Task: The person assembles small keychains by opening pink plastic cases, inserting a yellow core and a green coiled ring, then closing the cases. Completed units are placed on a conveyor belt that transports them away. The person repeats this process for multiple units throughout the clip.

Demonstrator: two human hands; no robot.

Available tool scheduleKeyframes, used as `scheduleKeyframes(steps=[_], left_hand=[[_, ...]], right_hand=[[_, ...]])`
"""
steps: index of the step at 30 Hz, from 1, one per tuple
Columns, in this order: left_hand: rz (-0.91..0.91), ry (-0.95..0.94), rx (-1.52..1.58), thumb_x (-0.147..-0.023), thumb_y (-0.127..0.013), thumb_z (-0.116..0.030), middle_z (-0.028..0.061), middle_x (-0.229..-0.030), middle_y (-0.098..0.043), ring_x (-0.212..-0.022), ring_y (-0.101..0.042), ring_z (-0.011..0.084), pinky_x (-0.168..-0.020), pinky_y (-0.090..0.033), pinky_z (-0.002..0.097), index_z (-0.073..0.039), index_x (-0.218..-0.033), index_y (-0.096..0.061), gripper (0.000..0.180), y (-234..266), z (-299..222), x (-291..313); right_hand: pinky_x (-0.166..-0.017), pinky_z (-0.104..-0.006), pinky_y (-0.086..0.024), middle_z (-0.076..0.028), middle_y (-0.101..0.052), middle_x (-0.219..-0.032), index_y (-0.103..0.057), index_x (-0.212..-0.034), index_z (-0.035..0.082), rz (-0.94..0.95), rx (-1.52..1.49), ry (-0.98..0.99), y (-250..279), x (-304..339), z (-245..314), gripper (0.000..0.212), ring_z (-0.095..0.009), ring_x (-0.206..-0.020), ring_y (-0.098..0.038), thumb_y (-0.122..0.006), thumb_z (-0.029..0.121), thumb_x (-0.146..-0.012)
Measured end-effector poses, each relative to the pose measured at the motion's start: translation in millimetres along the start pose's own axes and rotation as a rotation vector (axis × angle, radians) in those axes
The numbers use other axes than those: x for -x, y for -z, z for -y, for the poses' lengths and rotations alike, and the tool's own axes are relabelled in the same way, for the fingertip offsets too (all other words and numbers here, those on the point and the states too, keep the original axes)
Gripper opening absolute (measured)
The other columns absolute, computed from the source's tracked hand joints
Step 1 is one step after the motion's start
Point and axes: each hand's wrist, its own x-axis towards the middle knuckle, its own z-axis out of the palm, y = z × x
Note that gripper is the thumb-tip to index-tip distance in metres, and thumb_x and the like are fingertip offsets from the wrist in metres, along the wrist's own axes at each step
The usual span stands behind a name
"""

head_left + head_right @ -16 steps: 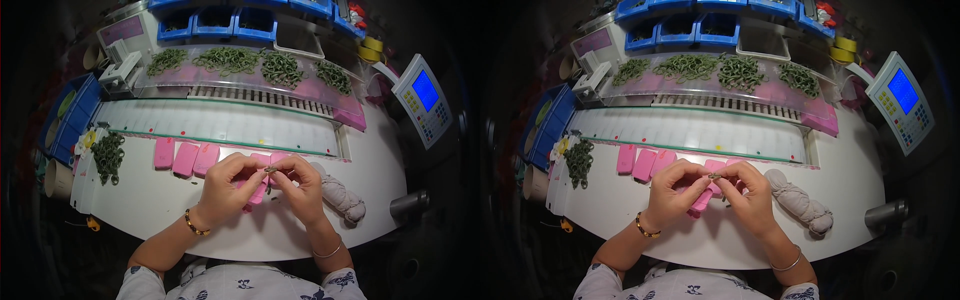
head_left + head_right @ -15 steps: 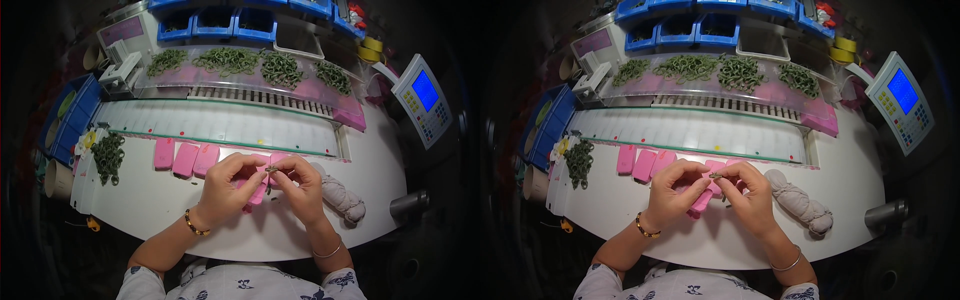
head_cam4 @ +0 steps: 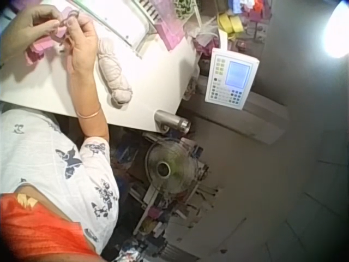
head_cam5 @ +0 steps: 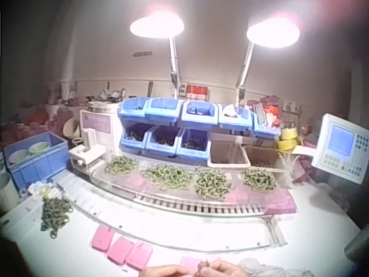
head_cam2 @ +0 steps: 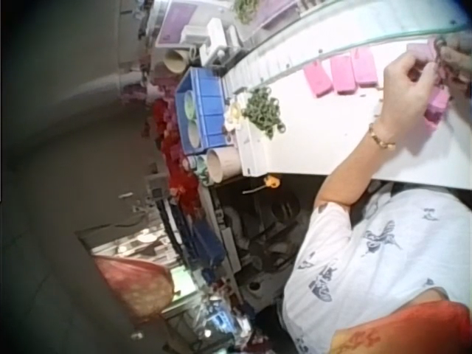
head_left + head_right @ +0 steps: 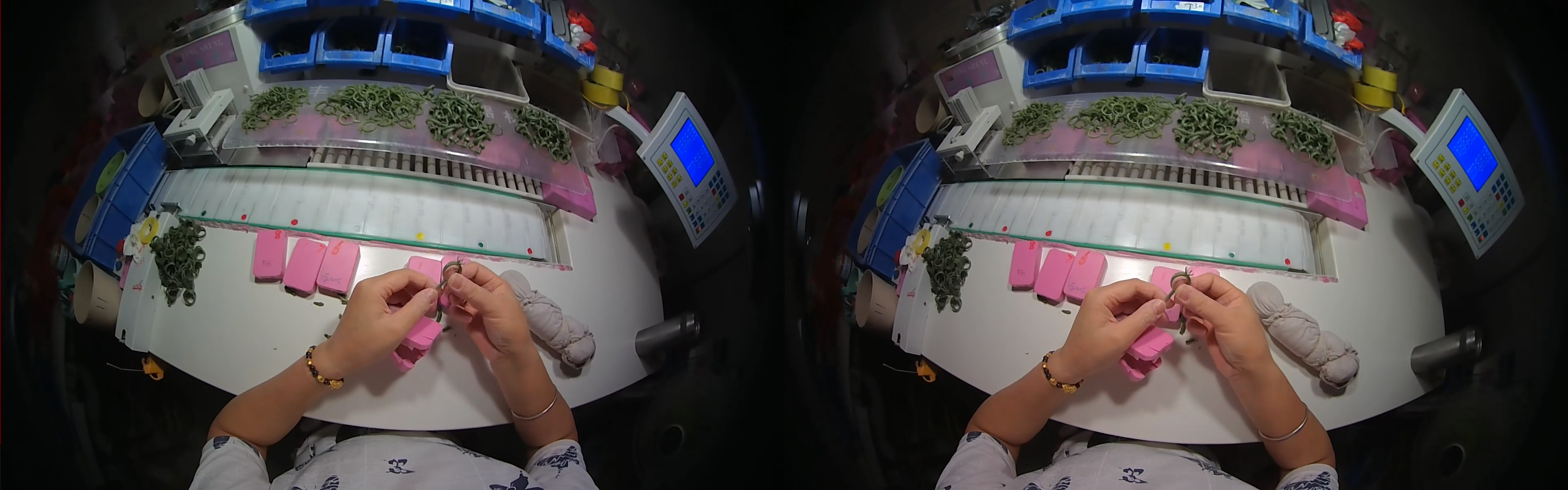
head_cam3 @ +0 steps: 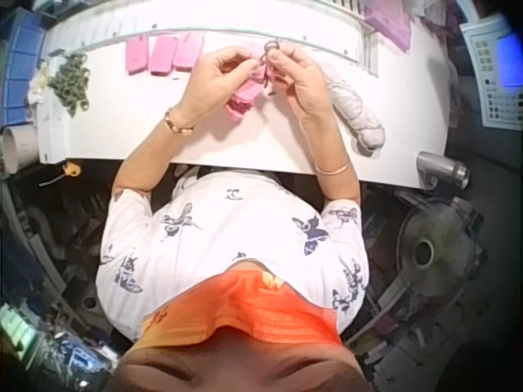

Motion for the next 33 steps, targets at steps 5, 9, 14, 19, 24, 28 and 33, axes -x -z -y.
scheduleKeyframes(steps=[5,9,14,19,24,28,33], left_hand=[[0.007,0.017,0.024,-0.098,-0.061,-0.007,0.003,-0.097,-0.07,-0.089,-0.066,0.0072,-0.079,-0.054,0.0226,0.004,-0.105,-0.065,0.013,-0.1,-3.1,0.4],[-0.005,0.025,0.054,-0.098,-0.06,-0.007,0.0014,-0.092,-0.068,-0.084,-0.063,0.005,-0.073,-0.052,0.0218,0.003,-0.1,-0.063,0.011,-0.2,2.4,1.5],[0.057,0.106,0.225,-0.098,-0.059,-0.012,-0.0006,-0.086,-0.063,-0.079,-0.057,0.0033,-0.071,-0.049,0.0218,0.0,-0.093,-0.061,0.012,0.7,-3.0,0.2],[0.209,0.368,0.519,-0.093,-0.056,-0.01,0.0007,-0.085,-0.06,-0.078,-0.057,0.0071,-0.071,-0.048,0.0222,-0.005,-0.091,-0.06,0.007,10.6,-7.1,-1.4],[0.36,0.558,0.662,-0.088,-0.054,-0.008,0.0037,-0.085,-0.06,-0.071,-0.059,0.0114,-0.064,-0.05,0.0251,-0.003,-0.089,-0.06,0.008,11.8,-13.9,3.1],[0.549,0.627,0.632,-0.089,-0.053,-0.01,0.0022,-0.075,-0.06,-0.069,-0.06,0.012,-0.063,-0.05,0.0254,-0.002,-0.086,-0.061,0.012,10.3,0.2,4.6],[0.289,0.238,0.155,-0.104,-0.056,-0.025,0.0019,-0.086,-0.067,-0.081,-0.062,0.0071,-0.075,-0.05,0.0227,0.0,-0.102,-0.067,0.027,8.9,3.0,5.1]], right_hand=[[-0.056,-0.0159,-0.037,0.003,-0.065,-0.09,-0.066,-0.1,0.007,-0.012,0.079,0.004,-5.6,2.9,-1.6,0.007,-0.001,-0.069,-0.049,-0.069,0.012,-0.095],[-0.058,-0.0161,-0.037,0.004,-0.066,-0.091,-0.066,-0.103,0.007,-0.018,0.251,0.044,-10.6,5.2,-2.7,0.011,0.0,-0.071,-0.05,-0.07,0.014,-0.094],[-0.064,-0.0187,-0.043,0.003,-0.064,-0.094,-0.063,-0.102,0.006,0.06,0.359,0.11,-7.8,7.6,-0.6,0.009,-0.002,-0.078,-0.054,-0.067,0.011,-0.095],[-0.078,-0.0242,-0.05,-0.002,-0.059,-0.101,-0.06,-0.103,0.001,0.257,0.477,0.33,-6.6,5.0,0.6,0.008,-0.009,-0.09,-0.057,-0.061,0.0,-0.095],[-0.083,-0.0259,-0.047,-0.005,-0.056,-0.1,-0.063,-0.099,0.001,0.518,0.654,0.333,-2.3,6.7,23.8,0.007,-0.012,-0.095,-0.056,-0.063,0.0,-0.092],[-0.088,-0.0315,-0.044,-0.004,-0.055,-0.1,-0.069,-0.093,0.004,0.768,0.749,0.365,-6.3,6.7,35.4,0.007,-0.02,-0.097,-0.055,-0.067,0.005,-0.087],[-0.066,-0.0219,-0.039,0.0,-0.05,-0.095,-0.065,-0.088,0.005,0.33,0.642,0.309,-2.9,7.3,24.3,0.009,-0.006,-0.079,-0.048,-0.073,0.002,-0.086]])
